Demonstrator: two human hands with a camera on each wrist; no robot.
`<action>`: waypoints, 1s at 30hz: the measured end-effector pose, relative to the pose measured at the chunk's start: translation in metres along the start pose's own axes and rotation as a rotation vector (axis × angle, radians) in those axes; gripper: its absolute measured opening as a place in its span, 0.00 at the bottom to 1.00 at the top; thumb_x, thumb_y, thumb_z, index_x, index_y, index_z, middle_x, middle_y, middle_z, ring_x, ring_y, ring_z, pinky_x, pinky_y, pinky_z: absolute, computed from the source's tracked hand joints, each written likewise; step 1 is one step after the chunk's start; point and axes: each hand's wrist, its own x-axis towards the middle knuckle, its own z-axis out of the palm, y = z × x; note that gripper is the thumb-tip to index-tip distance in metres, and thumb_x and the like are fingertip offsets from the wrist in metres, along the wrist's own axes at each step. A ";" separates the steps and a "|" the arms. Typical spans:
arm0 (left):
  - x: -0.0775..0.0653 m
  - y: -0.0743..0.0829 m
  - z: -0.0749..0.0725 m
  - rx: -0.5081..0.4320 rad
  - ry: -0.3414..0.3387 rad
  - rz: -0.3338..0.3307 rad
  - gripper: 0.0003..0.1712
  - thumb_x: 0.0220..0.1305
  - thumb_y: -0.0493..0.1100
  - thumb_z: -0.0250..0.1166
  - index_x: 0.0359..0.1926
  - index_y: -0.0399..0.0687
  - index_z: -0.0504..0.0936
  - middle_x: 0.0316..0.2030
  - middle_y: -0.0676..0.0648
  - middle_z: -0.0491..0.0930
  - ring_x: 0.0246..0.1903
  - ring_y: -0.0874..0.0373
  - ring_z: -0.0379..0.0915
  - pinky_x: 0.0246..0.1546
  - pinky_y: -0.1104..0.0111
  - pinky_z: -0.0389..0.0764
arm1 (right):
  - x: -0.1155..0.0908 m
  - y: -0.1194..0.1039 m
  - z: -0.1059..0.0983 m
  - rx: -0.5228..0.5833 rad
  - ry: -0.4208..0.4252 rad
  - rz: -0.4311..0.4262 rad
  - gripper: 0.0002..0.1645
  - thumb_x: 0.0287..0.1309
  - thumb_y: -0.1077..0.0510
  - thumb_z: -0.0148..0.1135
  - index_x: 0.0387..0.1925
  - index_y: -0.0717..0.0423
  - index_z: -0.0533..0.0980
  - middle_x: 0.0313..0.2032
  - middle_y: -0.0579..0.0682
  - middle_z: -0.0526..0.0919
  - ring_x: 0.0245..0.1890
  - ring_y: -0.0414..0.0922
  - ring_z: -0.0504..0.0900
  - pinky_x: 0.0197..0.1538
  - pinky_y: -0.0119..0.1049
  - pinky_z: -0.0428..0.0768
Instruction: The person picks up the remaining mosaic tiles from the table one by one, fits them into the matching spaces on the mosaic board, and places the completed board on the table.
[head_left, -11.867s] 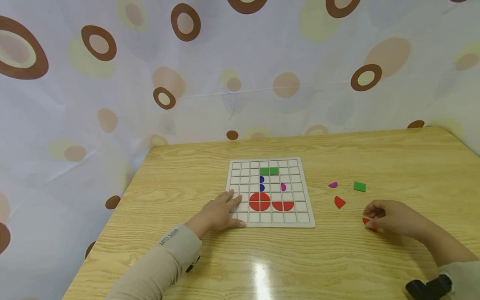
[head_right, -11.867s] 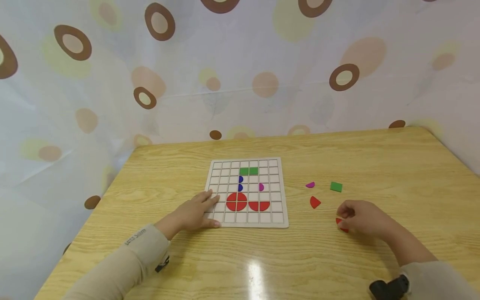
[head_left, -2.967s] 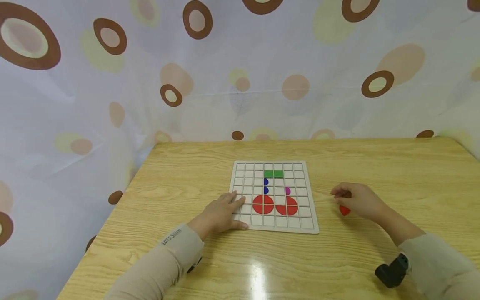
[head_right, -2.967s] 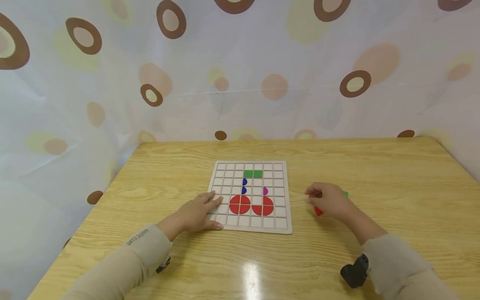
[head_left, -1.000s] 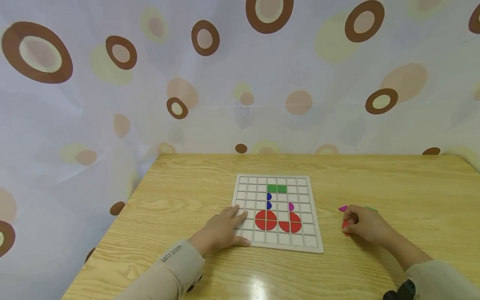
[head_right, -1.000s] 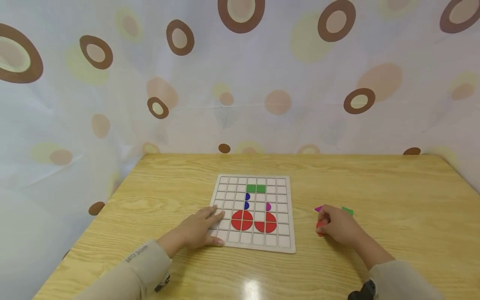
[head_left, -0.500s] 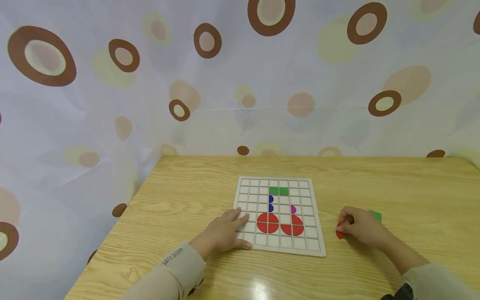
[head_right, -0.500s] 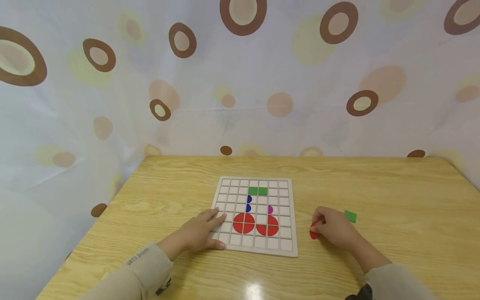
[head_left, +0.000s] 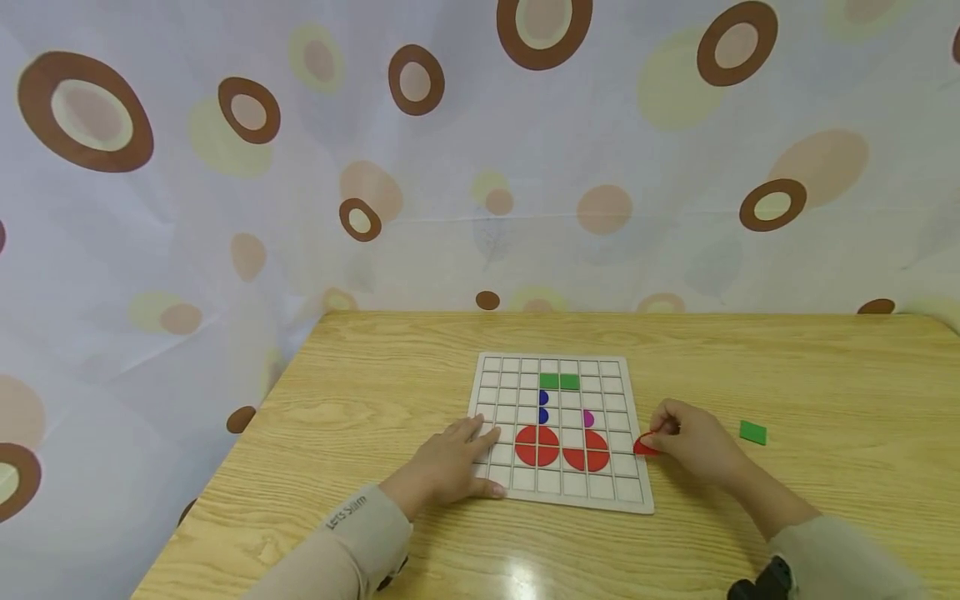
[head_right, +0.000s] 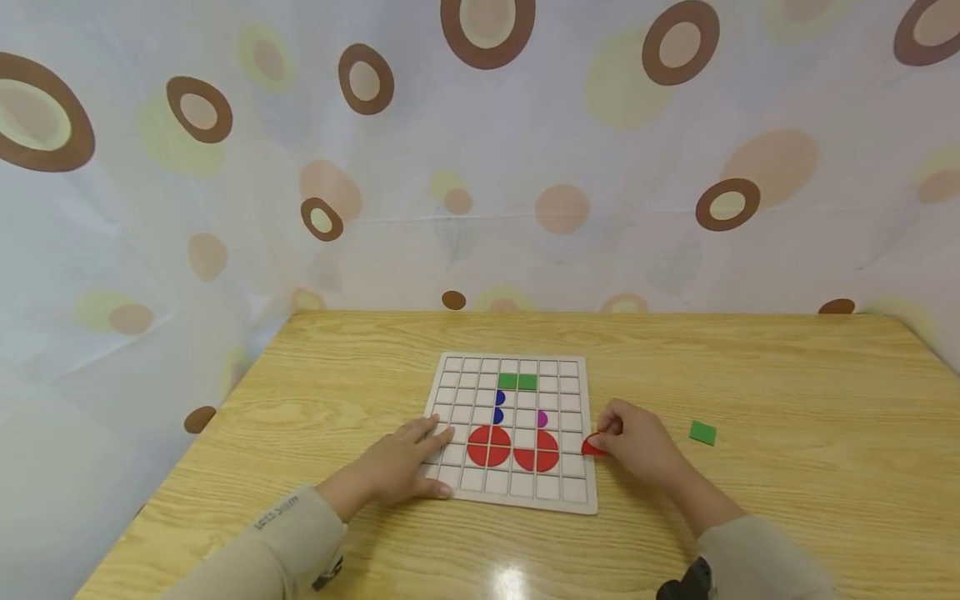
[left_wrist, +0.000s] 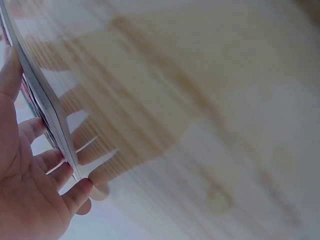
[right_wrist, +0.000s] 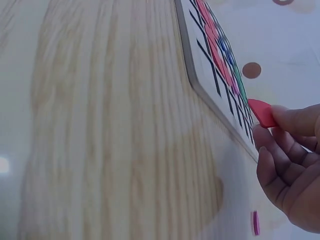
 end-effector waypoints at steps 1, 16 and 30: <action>0.000 0.000 0.000 0.001 0.001 0.001 0.47 0.44 0.69 0.53 0.64 0.56 0.55 0.64 0.46 0.48 0.62 0.50 0.42 0.56 0.55 0.55 | 0.001 -0.002 0.002 0.013 0.003 0.000 0.09 0.49 0.62 0.60 0.27 0.60 0.68 0.22 0.48 0.68 0.24 0.42 0.65 0.23 0.29 0.65; 0.000 -0.001 -0.001 0.009 -0.008 0.017 0.46 0.47 0.69 0.52 0.64 0.55 0.54 0.64 0.46 0.47 0.62 0.49 0.42 0.56 0.55 0.54 | 0.018 -0.022 0.017 0.131 -0.027 -0.010 0.07 0.50 0.66 0.58 0.29 0.62 0.68 0.25 0.51 0.71 0.24 0.43 0.74 0.21 0.29 0.71; -0.001 0.001 -0.003 0.001 -0.007 0.007 0.47 0.45 0.69 0.54 0.64 0.55 0.55 0.64 0.46 0.49 0.62 0.50 0.43 0.56 0.55 0.55 | 0.031 -0.030 0.031 0.064 -0.033 0.011 0.03 0.48 0.64 0.61 0.26 0.57 0.73 0.23 0.47 0.73 0.27 0.44 0.69 0.29 0.34 0.70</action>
